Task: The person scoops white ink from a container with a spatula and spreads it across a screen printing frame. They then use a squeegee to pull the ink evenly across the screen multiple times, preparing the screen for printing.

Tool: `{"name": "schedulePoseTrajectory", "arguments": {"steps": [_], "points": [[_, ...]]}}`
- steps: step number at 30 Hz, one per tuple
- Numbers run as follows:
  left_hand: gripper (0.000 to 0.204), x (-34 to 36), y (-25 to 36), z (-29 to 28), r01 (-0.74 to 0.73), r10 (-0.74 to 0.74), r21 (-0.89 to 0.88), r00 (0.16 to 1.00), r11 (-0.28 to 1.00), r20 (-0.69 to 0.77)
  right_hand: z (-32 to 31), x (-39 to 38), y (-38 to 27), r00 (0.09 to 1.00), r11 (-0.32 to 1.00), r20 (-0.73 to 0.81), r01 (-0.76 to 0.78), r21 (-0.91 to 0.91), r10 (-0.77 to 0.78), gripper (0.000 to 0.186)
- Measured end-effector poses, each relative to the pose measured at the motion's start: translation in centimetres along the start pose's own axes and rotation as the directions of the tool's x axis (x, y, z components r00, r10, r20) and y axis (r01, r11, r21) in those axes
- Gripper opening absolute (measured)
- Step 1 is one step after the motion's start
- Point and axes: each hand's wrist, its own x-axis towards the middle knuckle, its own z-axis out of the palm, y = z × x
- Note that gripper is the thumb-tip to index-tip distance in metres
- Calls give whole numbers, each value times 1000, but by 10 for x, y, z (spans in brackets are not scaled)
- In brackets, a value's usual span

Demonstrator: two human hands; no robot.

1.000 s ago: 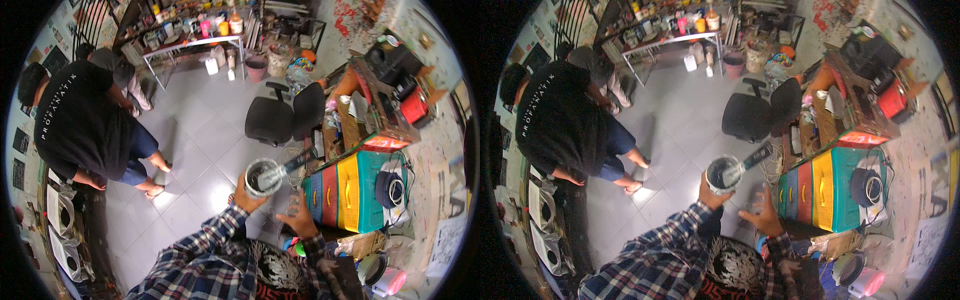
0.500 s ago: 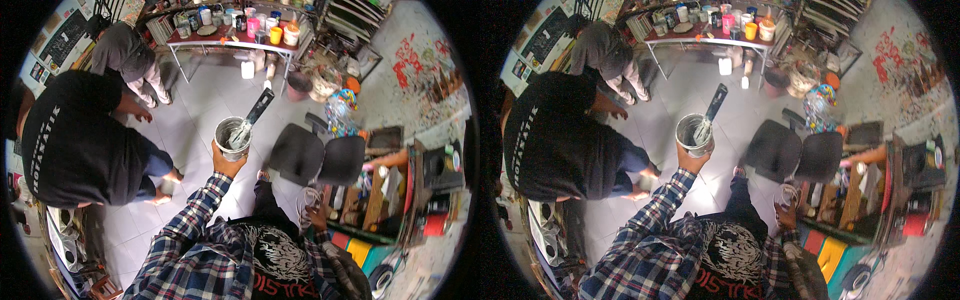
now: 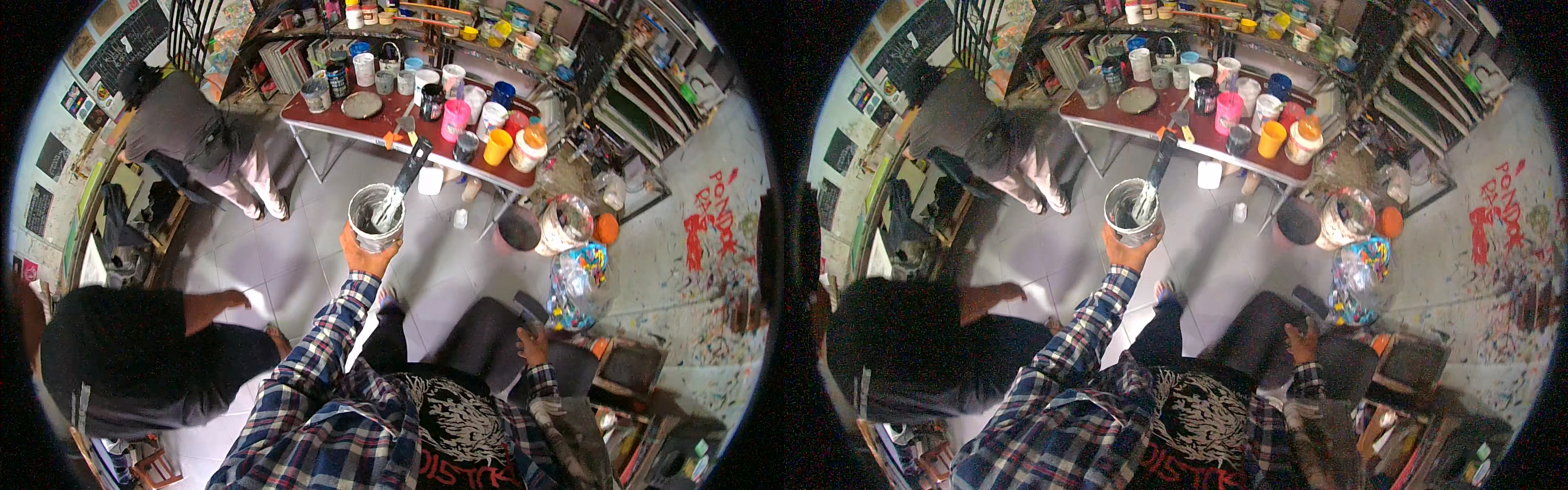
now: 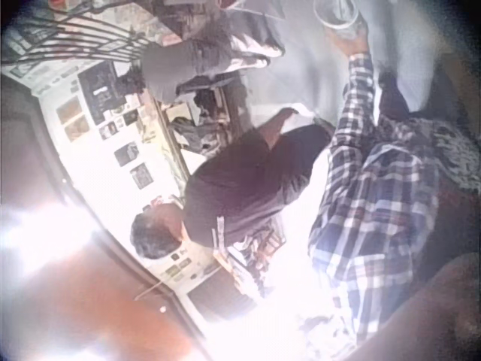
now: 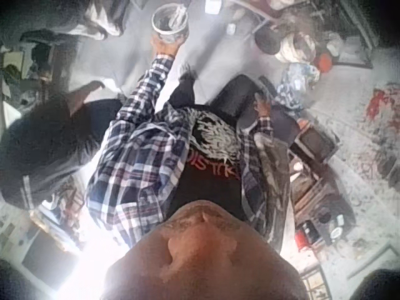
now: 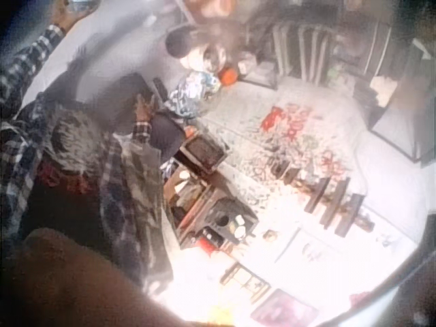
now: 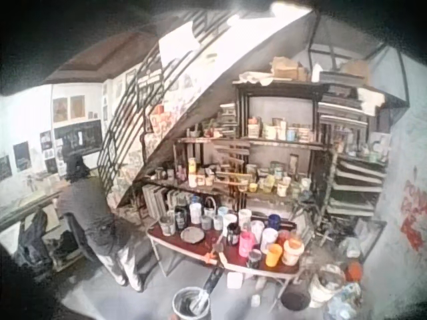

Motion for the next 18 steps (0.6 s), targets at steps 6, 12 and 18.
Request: {"name": "schedulePoseTrajectory", "arguments": {"steps": [6,12,18], "points": [[97,179,-66,129,74,-75,-122,997,990,1,38,179,-2,978,974,-152,110,-200,-141,74],[50,309,-200,210,277,-238,-502,961,819,141,183,215,-119,959,993,258,104,52,-114,74],[55,385,-252,267,241,-203,-125,944,962,259,306,250,-317,917,968,345,240,-71,-202,80]]}}
